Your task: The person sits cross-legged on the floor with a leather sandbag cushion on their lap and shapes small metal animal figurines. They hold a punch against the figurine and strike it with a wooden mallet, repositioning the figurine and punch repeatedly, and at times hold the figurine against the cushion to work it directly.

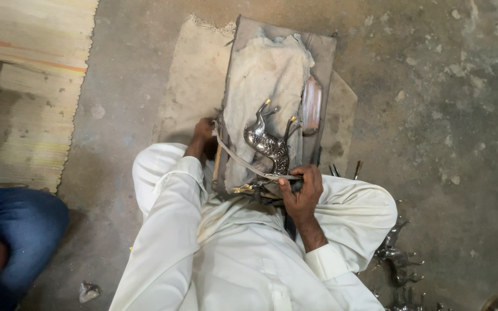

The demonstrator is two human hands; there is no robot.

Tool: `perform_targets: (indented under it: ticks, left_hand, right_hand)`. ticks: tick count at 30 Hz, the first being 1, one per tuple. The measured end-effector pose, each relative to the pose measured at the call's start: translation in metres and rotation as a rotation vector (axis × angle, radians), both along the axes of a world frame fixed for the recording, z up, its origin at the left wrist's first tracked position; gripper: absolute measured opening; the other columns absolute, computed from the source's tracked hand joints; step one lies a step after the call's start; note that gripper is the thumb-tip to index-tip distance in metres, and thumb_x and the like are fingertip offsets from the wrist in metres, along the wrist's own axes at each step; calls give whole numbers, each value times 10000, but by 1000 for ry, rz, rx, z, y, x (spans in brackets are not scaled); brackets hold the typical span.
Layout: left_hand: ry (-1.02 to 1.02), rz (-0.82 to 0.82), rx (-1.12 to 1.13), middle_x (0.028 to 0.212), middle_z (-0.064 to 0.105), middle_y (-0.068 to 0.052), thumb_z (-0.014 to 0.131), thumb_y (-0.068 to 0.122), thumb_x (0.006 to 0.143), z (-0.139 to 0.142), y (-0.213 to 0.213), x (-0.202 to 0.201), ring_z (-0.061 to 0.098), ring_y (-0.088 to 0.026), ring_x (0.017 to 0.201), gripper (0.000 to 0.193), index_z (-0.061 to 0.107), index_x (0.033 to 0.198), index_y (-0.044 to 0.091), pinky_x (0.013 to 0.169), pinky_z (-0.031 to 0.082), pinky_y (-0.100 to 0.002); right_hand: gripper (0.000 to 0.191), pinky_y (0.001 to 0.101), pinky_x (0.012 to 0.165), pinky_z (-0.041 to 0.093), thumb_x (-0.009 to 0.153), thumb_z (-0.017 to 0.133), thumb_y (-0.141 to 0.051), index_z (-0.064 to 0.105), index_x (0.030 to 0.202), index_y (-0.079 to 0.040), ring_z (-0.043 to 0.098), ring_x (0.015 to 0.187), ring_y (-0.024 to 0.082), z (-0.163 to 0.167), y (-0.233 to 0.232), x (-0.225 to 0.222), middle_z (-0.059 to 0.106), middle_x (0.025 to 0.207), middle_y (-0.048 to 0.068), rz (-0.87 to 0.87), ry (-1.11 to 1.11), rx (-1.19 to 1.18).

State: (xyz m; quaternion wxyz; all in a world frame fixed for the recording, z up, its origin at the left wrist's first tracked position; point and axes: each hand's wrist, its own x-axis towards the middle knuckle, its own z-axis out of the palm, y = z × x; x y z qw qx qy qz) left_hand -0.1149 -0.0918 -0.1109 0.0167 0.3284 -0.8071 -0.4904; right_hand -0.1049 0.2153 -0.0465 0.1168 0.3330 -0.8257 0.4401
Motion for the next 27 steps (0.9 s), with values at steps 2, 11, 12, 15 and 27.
perform_targets:
  ticks: [2,11,12,15,27]
  left_hand:
    - [-58,-7,81,1050,738,-239,745,363,911,-2,1,1,702,-336,1009,415,736,1127,8,847,541,-422]
    - [253,362,810,853,672,-145,695,171,958,-13,25,24,621,-230,680,294,696,1011,-118,585,477,-407]
    - [235,432,840,846,669,-143,656,138,937,-13,28,21,631,-235,670,256,684,1008,-106,578,492,-414]
    - [411,553,948,861,692,-134,601,93,912,-14,36,15,663,-231,703,229,694,1015,-89,615,537,-397]
    - [430,264,382,958,694,-100,695,82,906,-13,38,24,639,-210,886,204,674,1081,-20,784,530,-350]
  right_hand:
    - [379,430,756,441,926,751,-358,568,982,-31,555,845,306,0,0,-1,569,905,115,-8,20,12]
    - [391,421,752,451,919,759,-366,570,977,-28,566,838,298,-1,0,-2,575,902,113,-13,13,9]
    - [387,421,757,454,922,759,-362,569,977,-29,568,844,297,-1,0,-2,578,907,112,-10,6,6]
    - [376,419,769,460,926,761,-353,569,978,-34,574,857,295,-1,0,-2,584,917,110,-3,8,4]
    - [353,410,786,471,910,775,-324,587,991,-36,581,888,290,5,-5,3,590,943,108,-6,-5,-14]
